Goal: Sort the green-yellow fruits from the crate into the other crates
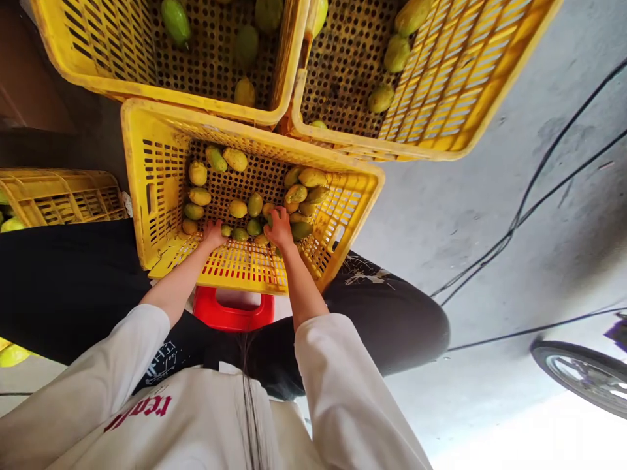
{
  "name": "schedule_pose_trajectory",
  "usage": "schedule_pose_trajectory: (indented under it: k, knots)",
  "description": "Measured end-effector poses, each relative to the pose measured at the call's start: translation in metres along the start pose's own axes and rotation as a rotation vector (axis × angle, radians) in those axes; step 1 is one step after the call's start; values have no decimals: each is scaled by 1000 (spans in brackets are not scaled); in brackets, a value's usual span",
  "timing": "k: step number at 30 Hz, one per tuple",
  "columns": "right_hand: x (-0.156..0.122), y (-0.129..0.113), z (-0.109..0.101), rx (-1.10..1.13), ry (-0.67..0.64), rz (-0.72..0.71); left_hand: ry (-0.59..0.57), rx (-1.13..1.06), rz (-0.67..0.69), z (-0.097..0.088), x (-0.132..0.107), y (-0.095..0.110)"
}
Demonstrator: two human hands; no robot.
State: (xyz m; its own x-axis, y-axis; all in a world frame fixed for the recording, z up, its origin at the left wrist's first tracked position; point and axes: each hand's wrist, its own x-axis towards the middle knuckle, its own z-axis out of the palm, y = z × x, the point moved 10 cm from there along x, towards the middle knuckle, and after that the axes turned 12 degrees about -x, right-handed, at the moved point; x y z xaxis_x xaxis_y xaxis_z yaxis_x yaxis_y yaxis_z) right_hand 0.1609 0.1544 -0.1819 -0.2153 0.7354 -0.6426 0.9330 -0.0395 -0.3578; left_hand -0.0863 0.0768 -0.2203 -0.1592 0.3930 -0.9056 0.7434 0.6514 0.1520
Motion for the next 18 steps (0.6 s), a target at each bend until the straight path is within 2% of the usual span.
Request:
schedule_pose_trajectory:
  k: [4,7,9,12,13,16,18]
  knots:
    - [-1,-15,0,-113,-7,-48,-33,-127,-50,5,8,-6]
    - [5,-18,-5,-53,-8,9,-39,-285,-127,10,8,-14]
    - [12,-16,-12,43,21,86,-10,-386,-132,9,9,-16]
    - [21,-16,-13,271,53,219,34,-560,-74,5,12,-10]
    - [24,-19,-7,395,22,265,45,-608,-54,4,13,-7]
    - [25,-38,30,837,-178,367,71,-622,18,-3,14,11]
    - [24,-50,43,1019,-210,383,123,-534,94,-15,10,30]
